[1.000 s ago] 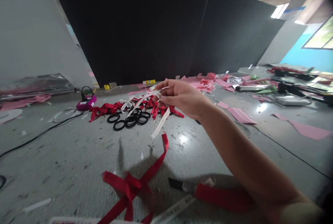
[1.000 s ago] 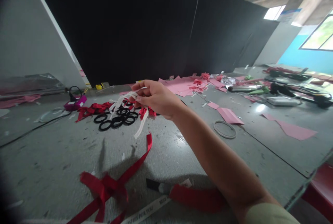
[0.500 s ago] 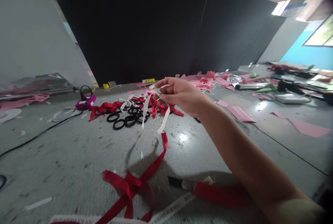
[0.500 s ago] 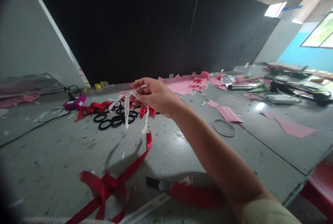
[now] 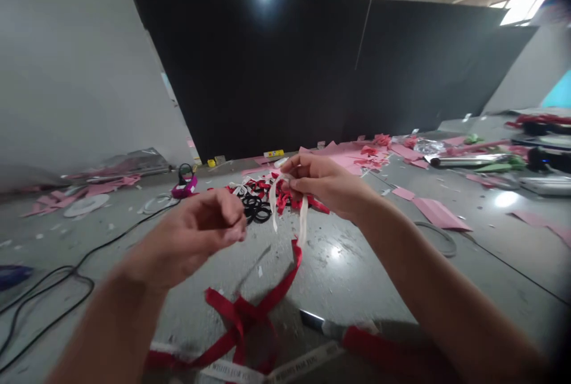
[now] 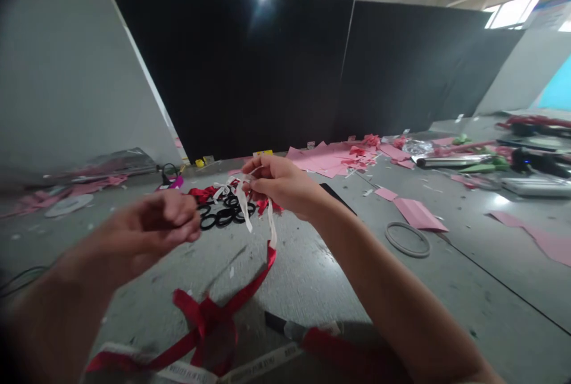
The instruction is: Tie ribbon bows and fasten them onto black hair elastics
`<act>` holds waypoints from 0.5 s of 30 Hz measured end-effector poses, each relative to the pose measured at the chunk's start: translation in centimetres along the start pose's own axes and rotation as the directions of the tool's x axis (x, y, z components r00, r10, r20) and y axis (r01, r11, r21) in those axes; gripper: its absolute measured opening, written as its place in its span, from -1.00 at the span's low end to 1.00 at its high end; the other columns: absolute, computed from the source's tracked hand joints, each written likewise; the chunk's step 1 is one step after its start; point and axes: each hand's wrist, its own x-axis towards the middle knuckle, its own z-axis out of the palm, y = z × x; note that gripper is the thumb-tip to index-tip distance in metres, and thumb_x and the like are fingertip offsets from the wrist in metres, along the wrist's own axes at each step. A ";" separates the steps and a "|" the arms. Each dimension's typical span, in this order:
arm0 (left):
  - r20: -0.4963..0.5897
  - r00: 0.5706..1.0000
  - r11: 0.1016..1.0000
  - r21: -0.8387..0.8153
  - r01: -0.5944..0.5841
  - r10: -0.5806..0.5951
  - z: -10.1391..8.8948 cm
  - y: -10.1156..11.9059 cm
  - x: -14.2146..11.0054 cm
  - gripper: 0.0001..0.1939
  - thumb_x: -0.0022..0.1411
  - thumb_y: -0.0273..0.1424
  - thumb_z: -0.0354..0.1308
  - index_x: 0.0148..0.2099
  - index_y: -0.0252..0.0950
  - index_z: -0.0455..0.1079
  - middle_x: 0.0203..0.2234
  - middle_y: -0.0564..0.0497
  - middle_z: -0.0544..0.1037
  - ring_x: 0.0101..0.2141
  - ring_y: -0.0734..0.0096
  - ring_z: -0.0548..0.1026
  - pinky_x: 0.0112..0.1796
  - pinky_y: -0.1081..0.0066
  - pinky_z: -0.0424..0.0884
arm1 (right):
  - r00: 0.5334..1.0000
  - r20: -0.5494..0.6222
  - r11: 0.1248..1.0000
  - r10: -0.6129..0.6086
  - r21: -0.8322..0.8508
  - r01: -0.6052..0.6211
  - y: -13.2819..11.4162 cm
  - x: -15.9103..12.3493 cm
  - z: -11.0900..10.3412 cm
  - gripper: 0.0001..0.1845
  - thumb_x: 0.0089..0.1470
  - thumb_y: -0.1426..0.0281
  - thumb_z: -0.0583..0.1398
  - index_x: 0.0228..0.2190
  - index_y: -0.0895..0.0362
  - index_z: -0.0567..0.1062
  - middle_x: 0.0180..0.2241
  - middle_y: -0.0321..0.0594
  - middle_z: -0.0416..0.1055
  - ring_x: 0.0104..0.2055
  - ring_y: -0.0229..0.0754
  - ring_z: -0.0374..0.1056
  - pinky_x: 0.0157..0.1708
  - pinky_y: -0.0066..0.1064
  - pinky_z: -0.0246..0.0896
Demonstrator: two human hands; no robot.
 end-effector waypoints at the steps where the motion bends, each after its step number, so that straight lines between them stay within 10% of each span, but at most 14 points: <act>1: 0.001 0.999 0.999 -0.014 0.041 -0.041 0.1 -0.2 0.2 -0.83 0.07 -0.62 0.29 -0.30 -0.34 0.39 -0.40 0.10 0.45 -0.37 0.52 0.47 -0.29 0.47 0.46 | 1.000 0.019 1.000 0.003 0.022 -0.003 0.0 -0.1 0.1 -0.82 0.05 0.61 0.13 -0.27 0.18 0.39 -0.44 -0.27 0.39 -0.47 -0.34 0.26 -0.49 -0.49 0.17; 15: -0.198 0.971 0.985 -0.131 0.111 -0.136 2.3 -1.2 1.2 -0.68 -0.12 -0.66 0.38 -0.47 -0.32 0.27 -0.54 0.14 0.46 -0.42 0.47 0.54 -0.22 0.44 0.47 | 0.973 0.228 0.992 0.025 -0.127 0.004 0.5 -0.2 -0.1 -0.90 0.10 0.43 0.20 -0.32 0.20 0.49 -0.45 -0.28 0.34 -0.46 -0.35 0.20 -0.51 -0.49 0.06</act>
